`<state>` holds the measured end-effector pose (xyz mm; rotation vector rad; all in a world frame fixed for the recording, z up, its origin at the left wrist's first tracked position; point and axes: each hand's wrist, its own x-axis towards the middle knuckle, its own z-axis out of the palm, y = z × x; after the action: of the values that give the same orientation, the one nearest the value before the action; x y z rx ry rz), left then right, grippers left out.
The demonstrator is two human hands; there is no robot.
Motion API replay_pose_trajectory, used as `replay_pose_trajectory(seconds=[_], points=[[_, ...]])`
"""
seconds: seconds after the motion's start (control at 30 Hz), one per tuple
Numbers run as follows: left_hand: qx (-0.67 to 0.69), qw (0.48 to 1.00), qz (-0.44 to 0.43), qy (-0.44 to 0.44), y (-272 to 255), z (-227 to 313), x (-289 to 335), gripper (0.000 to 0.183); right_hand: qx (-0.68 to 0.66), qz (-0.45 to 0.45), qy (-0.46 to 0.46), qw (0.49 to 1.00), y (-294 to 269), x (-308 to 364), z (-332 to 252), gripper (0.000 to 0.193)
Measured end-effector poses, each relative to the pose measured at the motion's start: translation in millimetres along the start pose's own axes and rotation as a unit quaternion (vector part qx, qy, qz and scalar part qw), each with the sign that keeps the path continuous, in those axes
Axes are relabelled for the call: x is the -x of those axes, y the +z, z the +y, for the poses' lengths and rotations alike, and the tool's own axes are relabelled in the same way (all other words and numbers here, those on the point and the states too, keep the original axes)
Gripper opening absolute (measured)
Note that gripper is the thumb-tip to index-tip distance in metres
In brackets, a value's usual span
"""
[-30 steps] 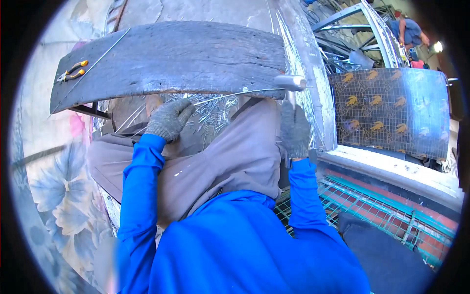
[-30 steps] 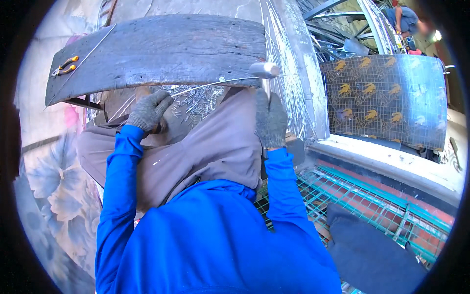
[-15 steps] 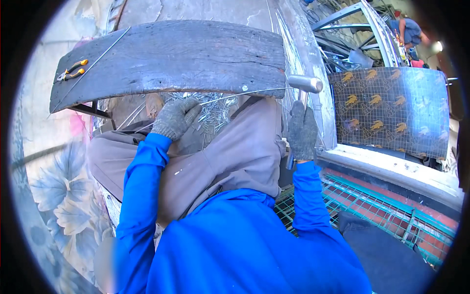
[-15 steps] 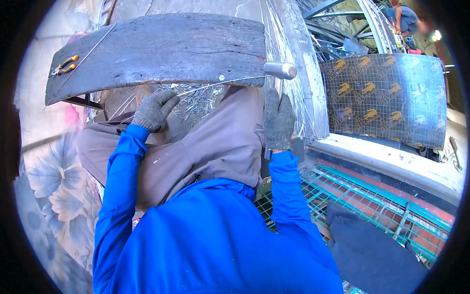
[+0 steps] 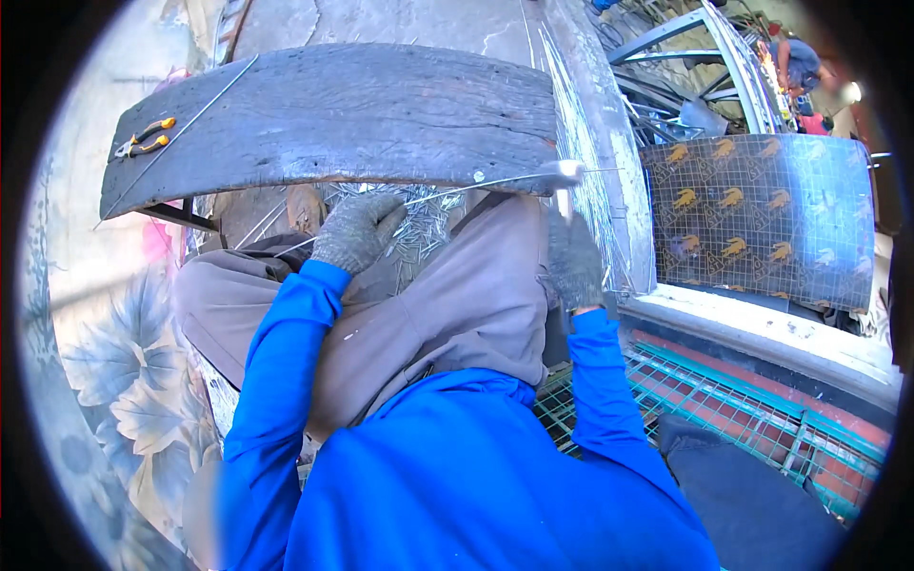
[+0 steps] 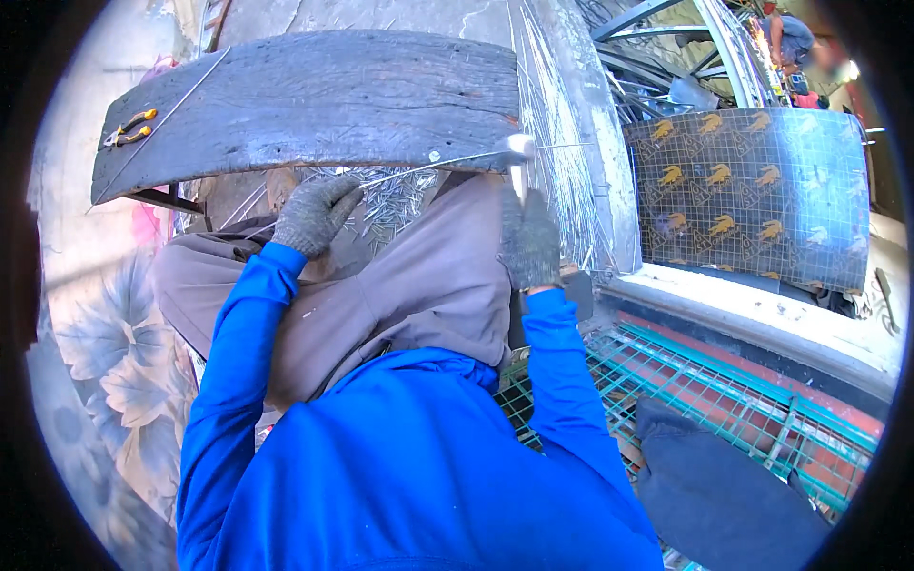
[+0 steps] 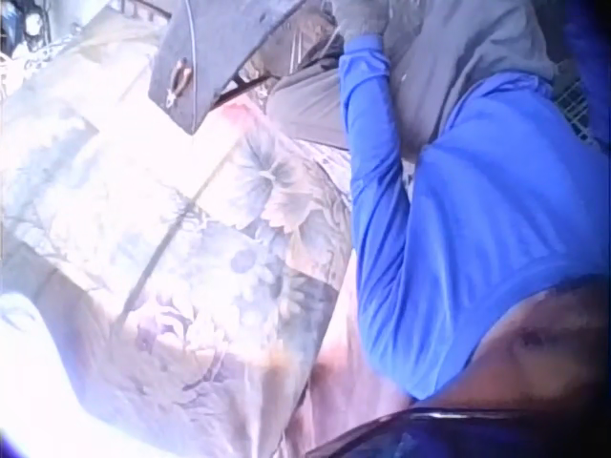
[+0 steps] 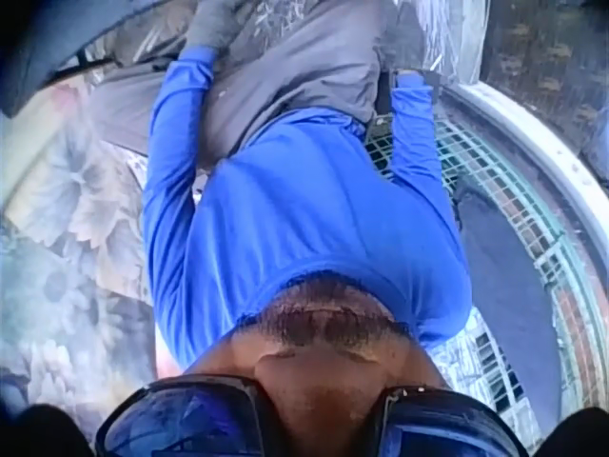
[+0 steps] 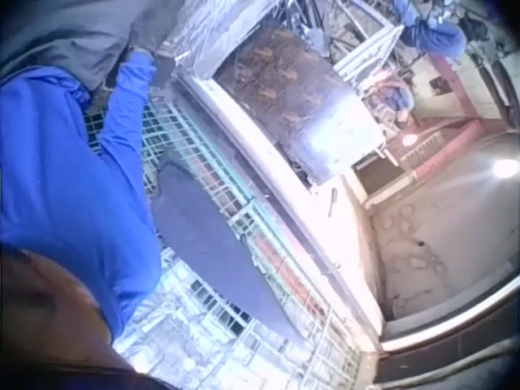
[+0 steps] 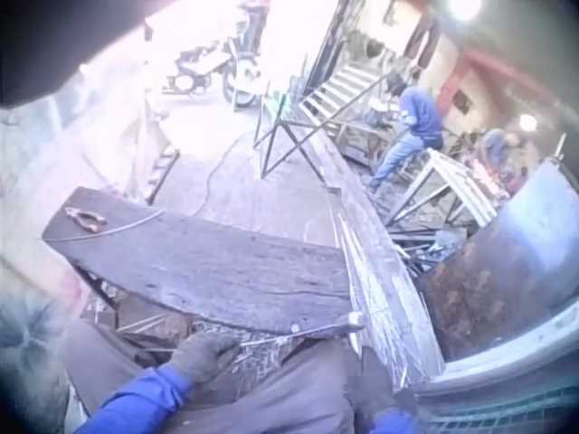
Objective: The recorder is using a hammer and a wooden bench to straighten thin metal rods or wires.
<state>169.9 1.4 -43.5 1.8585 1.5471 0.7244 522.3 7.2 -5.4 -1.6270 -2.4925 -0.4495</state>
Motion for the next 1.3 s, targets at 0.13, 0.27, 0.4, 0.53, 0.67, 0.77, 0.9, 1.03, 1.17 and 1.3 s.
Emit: replay_pose_trajectory(seconds=[0.13,0.27,0.4,0.53,0.67,0.77,0.9,1.03,1.17,1.3], points=[[0.018,1.0,-0.009,-0.011,4,-8,3,0.028,-0.052,-0.178,0.014,0.983,-4,-13,-3,0.057],[0.011,1.0,0.016,0.007,4,-10,5,0.027,-0.082,-0.121,-0.012,0.989,7,-3,-5,0.066],[0.061,0.998,-0.005,0.01,2,-4,4,0.028,-0.182,-0.151,0.15,0.96,21,0,-5,0.048],[0.064,0.998,-0.006,-0.011,3,-2,5,0.027,-0.247,-0.085,0.096,0.961,9,2,-9,0.031],[0.056,0.998,-0.004,0.003,9,-3,10,0.026,-0.531,-0.035,0.416,0.737,-52,-30,-42,0.036],[0.064,0.998,-0.007,0.005,9,-1,7,0.027,-0.426,0.013,0.348,0.835,-60,-34,-30,0.036],[0.064,0.998,-0.015,0.01,9,0,2,0.026,-0.467,0.046,0.356,0.808,-51,-39,-36,0.037],[0.065,0.998,-0.009,0.023,12,-6,0,0.026,-0.101,0.07,-0.06,0.991,-12,-25,-12,0.034],[0.07,0.997,-0.015,0.007,9,0,9,0.025,-0.152,-0.092,0.114,0.978,-42,-24,-18,0.047],[0.05,0.998,0.011,0.031,5,0,5,0.023,-0.024,-0.032,0.045,0.998,-42,-26,-27,0.045]])
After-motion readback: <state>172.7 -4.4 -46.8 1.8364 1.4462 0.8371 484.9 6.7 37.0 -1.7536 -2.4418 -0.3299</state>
